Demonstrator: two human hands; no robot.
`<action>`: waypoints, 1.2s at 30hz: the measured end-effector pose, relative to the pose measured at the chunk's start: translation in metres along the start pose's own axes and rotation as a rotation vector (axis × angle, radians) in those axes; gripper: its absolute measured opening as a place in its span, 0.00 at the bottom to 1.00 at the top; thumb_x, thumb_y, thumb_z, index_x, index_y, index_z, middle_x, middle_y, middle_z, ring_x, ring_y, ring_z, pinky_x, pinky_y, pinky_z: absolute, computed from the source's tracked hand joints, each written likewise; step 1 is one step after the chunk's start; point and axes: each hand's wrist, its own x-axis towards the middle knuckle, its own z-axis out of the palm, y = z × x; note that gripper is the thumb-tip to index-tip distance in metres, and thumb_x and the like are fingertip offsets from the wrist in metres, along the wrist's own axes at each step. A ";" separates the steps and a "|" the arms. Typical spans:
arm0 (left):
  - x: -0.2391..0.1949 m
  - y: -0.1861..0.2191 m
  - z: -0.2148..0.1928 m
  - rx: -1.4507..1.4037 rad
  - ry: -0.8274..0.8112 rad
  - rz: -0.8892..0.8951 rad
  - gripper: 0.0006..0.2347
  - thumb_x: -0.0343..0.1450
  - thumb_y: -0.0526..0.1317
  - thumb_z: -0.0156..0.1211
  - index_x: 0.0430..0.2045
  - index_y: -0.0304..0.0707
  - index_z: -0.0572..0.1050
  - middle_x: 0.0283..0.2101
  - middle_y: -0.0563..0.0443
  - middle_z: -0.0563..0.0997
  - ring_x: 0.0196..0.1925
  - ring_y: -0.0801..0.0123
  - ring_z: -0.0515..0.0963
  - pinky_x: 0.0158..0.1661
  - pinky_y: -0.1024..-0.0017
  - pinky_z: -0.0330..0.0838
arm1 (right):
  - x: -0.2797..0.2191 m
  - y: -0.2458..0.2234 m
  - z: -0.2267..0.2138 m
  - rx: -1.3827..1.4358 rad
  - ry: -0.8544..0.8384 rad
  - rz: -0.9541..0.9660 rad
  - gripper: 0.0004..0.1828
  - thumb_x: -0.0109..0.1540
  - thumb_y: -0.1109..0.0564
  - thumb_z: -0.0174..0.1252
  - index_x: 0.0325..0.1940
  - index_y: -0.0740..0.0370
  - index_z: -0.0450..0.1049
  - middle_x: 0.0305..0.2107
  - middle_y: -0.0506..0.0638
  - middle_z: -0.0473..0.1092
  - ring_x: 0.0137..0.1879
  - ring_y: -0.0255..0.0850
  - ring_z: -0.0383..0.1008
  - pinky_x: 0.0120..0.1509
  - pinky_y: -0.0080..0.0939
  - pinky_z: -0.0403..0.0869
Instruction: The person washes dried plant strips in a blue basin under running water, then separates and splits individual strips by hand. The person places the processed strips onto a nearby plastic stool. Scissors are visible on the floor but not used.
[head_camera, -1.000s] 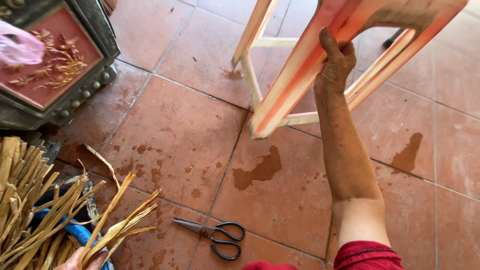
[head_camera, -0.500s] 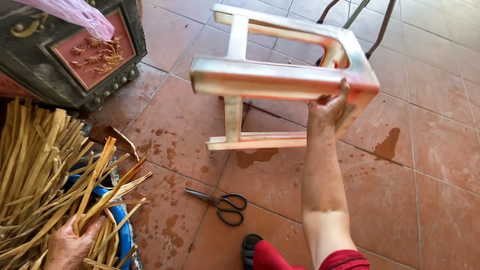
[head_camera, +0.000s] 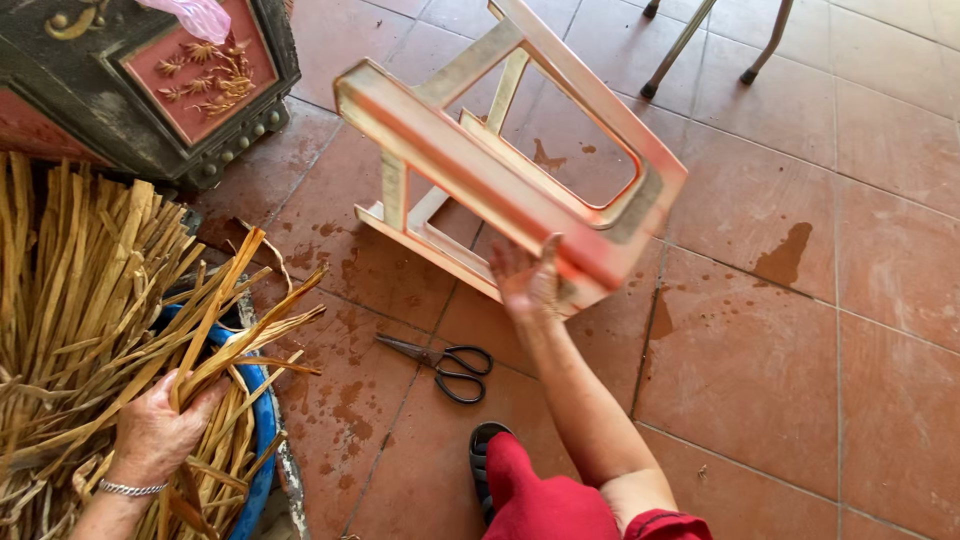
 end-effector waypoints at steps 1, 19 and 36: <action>-0.002 0.005 -0.002 0.002 -0.007 -0.008 0.26 0.73 0.55 0.66 0.62 0.40 0.76 0.20 0.38 0.83 0.18 0.62 0.78 0.21 0.65 0.76 | 0.001 0.013 0.006 -0.001 -0.076 0.051 0.62 0.48 0.20 0.62 0.69 0.63 0.52 0.67 0.56 0.61 0.65 0.54 0.69 0.66 0.54 0.70; -0.043 0.188 0.036 -0.206 -0.041 0.569 0.11 0.73 0.49 0.58 0.39 0.43 0.70 0.20 0.47 0.80 0.21 0.60 0.82 0.25 0.61 0.78 | -0.119 0.071 0.107 -0.830 -0.754 0.137 0.40 0.64 0.41 0.62 0.71 0.62 0.53 0.52 0.51 0.77 0.63 0.38 0.73 0.68 0.40 0.72; 0.046 0.237 0.075 -0.102 -0.078 0.671 0.25 0.69 0.67 0.48 0.30 0.44 0.73 0.15 0.56 0.70 0.14 0.71 0.69 0.18 0.69 0.68 | 0.096 -0.191 0.127 -0.680 -0.281 -0.201 0.10 0.65 0.55 0.66 0.42 0.61 0.73 0.26 0.49 0.71 0.24 0.37 0.68 0.24 0.36 0.68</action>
